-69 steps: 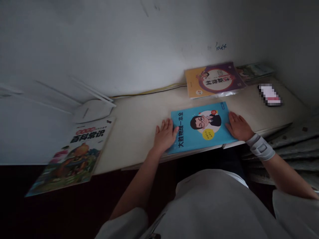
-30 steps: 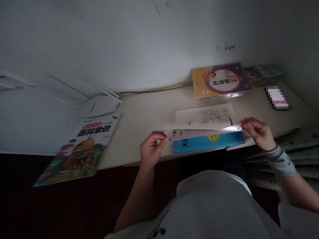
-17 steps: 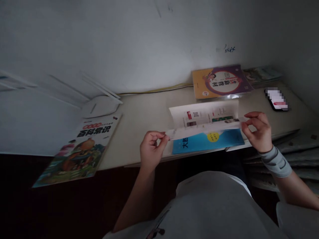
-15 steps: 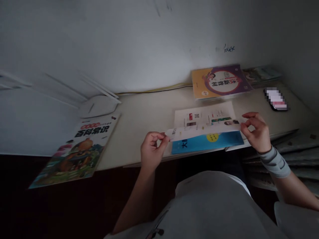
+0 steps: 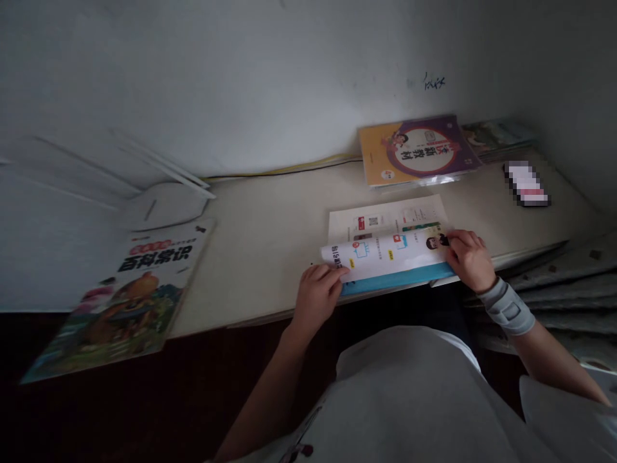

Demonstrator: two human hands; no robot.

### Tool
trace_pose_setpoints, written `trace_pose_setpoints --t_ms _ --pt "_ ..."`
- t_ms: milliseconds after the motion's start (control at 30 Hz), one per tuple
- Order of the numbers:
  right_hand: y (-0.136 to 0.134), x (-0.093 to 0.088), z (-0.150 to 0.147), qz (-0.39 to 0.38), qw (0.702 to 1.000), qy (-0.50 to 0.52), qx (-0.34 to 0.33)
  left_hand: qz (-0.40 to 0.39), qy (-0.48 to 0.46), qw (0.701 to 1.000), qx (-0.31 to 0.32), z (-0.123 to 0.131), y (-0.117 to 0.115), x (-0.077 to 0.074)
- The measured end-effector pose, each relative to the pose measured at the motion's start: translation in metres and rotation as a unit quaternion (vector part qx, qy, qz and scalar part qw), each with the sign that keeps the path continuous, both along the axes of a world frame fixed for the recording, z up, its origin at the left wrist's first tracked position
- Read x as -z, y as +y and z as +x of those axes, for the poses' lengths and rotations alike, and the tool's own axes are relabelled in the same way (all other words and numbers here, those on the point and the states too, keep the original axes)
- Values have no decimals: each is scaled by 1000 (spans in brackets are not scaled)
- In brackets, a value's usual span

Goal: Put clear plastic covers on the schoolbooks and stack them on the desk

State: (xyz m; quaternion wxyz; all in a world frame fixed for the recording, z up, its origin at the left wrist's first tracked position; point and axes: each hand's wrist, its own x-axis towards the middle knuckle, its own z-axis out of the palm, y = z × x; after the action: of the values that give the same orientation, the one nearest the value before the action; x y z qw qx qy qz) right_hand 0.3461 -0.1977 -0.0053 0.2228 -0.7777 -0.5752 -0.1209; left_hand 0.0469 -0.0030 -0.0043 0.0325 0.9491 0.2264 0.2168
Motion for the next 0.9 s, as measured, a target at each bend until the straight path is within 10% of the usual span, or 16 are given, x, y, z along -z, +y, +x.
trace_pose_setpoints --t_ms 267,433,900 --pt "10 -9 4 -100 991 -82 -18 145 69 987 -16 13 -22 -28" --pt "15 -10 3 -127 987 -96 -16 211 79 954 198 49 -54 -24" --pt "13 -14 18 -159 982 -63 -82 92 195 948 234 70 -35 -15"
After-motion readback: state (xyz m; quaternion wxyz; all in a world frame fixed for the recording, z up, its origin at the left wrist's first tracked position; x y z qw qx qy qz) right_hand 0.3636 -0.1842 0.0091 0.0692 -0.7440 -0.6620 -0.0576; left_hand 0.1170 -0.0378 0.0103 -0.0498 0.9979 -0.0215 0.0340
